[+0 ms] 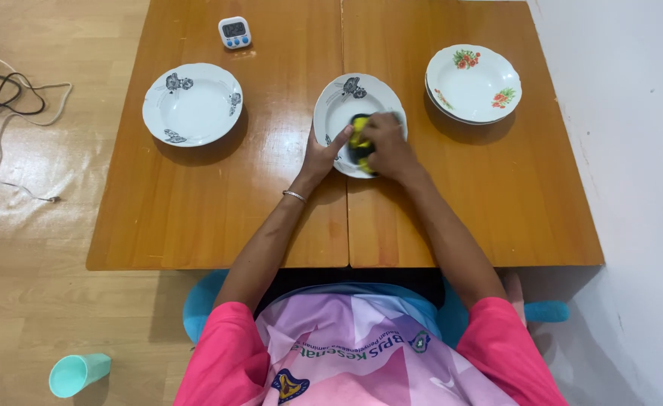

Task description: Scrubbing ceramic plates with a sponge at a wooden table.

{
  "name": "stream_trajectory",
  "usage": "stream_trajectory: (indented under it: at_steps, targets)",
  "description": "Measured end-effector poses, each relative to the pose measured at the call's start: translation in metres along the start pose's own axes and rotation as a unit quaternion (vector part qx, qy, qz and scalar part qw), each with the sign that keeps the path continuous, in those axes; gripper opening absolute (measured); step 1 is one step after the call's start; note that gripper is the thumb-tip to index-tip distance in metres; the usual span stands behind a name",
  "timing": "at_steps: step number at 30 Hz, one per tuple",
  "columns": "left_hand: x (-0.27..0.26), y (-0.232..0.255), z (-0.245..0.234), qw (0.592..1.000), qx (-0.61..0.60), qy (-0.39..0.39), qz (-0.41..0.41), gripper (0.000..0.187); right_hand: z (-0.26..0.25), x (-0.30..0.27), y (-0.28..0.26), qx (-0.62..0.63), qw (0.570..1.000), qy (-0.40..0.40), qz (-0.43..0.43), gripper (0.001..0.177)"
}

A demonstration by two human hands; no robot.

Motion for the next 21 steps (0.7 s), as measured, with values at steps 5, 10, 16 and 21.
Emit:
stream_trajectory:
  at_steps: [5, 10, 16, 21]
  targets:
    - [0.007, -0.042, -0.012, 0.998, -0.025, -0.014, -0.053, 0.057, 0.021, 0.008, -0.026, 0.155, 0.982, 0.011, -0.108, 0.068]
    - [0.004, -0.007, -0.009, 0.999, -0.033, -0.017, -0.035, 0.063, -0.013, 0.015, -0.039, -0.079, 0.989, 0.093, -0.088, 0.062]
    - [0.001, 0.004, -0.006, 0.995, -0.045, -0.023, -0.081, 0.057, -0.045, 0.014, -0.044, -0.136, 0.959, 0.019, 0.246, 0.055]
    - [0.003, -0.027, -0.007, 0.997, 0.018, -0.068, -0.015, 0.052, -0.004, 0.016, -0.044, -0.021, 0.990, 0.111, -0.085, 0.066]
Point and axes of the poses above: each hand's wrist, its own x-axis towards the middle knuckle, its own z-axis out of the palm, y = z × x, the point moved 3 cm from there along x, towards the middle knuckle, and after that the axes turned 9 degrees about x, right-handed, at the moved point
